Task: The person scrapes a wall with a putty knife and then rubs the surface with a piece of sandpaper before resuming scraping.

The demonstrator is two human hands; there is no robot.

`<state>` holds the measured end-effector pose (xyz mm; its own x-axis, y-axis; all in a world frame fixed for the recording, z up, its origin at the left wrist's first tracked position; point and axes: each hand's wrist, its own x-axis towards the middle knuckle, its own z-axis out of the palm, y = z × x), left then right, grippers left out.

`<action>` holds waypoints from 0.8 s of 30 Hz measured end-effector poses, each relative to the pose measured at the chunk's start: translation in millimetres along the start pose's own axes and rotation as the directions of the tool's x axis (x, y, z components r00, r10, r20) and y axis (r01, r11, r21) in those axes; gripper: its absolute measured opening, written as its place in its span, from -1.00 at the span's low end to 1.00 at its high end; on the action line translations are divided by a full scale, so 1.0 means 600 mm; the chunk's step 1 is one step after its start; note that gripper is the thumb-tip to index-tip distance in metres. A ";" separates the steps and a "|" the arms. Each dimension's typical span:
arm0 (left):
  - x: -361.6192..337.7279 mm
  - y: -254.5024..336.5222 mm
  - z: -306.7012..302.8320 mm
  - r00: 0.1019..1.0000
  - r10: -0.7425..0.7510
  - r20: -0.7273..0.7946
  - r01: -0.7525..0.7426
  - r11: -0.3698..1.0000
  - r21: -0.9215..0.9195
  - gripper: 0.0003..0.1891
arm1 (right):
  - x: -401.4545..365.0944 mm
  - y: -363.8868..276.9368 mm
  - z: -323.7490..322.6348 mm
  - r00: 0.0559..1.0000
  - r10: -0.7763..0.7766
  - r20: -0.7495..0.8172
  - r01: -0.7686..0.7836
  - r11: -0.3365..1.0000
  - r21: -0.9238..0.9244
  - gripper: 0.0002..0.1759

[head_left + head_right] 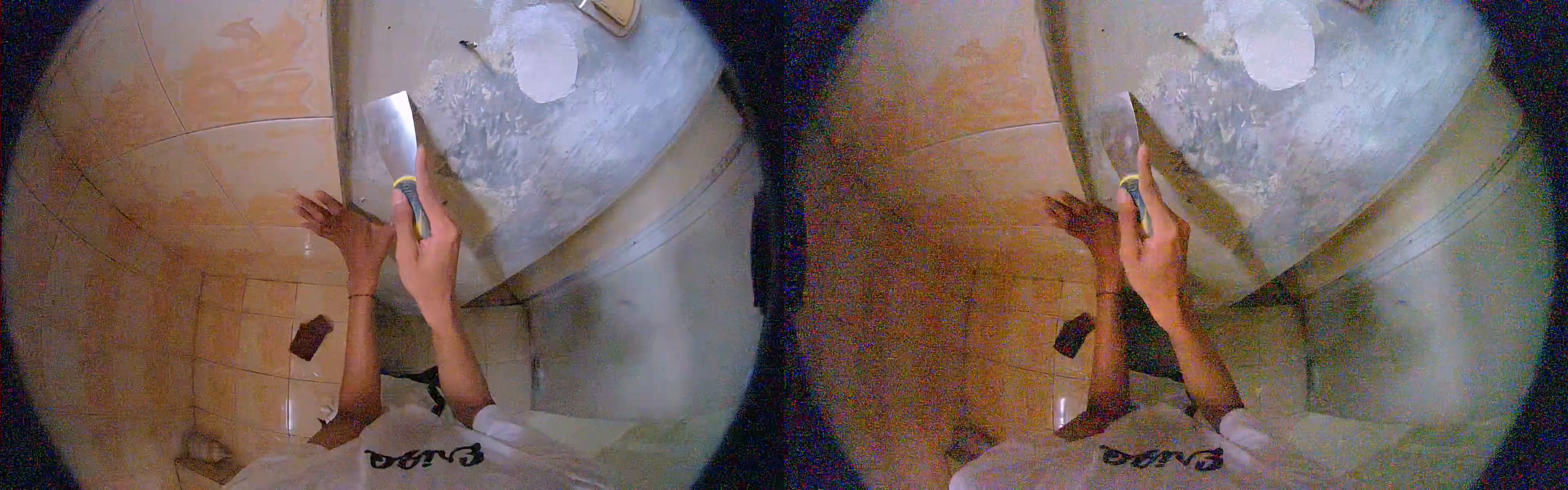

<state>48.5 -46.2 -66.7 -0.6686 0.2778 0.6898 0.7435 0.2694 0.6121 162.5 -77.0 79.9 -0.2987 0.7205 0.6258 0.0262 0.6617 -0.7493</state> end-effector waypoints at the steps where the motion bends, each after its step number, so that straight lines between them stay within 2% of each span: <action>1: -0.002 -0.001 0.003 0.999 0.018 -0.032 -0.018 1.000 -0.008 0.47 | 0.004 -0.005 0.002 1.000 -0.010 -0.006 0.010 1.000 -0.017 -0.41; 2: -0.005 -0.002 0.003 0.997 0.039 -0.060 -0.040 0.999 -0.016 0.38 | 0.005 -0.009 0.005 1.000 -0.017 -0.015 0.017 0.999 -0.034 -0.40; 5: -0.004 -0.016 0.018 0.996 0.038 -0.077 -0.036 0.999 0.032 0.31 | 0.008 -0.013 0.008 0.999 -0.045 -0.029 0.044 0.998 -0.046 -0.41; 8: -0.005 -0.018 0.020 0.996 0.047 -0.072 -0.045 0.999 0.031 0.31 | -0.002 -0.021 0.003 0.999 0.037 -0.032 -0.038 0.999 -0.026 -0.43; 12: -0.005 -0.018 0.016 0.997 0.038 -0.070 -0.037 0.999 0.025 0.30 | -0.001 -0.019 0.014 0.998 0.008 -0.060 -0.009 1.000 -0.015 -0.45; 14: -0.005 -0.018 0.016 0.997 0.045 -0.059 -0.044 0.999 0.012 0.29 | -0.005 -0.022 0.011 0.996 0.080 -0.031 -0.081 0.996 -0.029 -0.45; 17: -0.004 -0.017 0.013 0.998 0.046 -0.052 -0.046 0.999 -0.010 0.28 | -0.002 -0.017 0.015 0.998 0.006 -0.068 -0.010 0.998 -0.055 -0.44; 24: -0.004 -0.017 0.013 0.998 0.031 -0.045 -0.034 0.998 -0.056 0.26 | -0.005 -0.020 0.019 0.997 0.066 -0.046 -0.068 0.997 -0.036 -0.42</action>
<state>42.3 -42.3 -77.6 -0.6435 0.2444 0.7254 0.7655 0.2077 0.6090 152.1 -89.1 84.6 -0.2520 0.7716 0.5841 0.0805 0.6181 -0.7819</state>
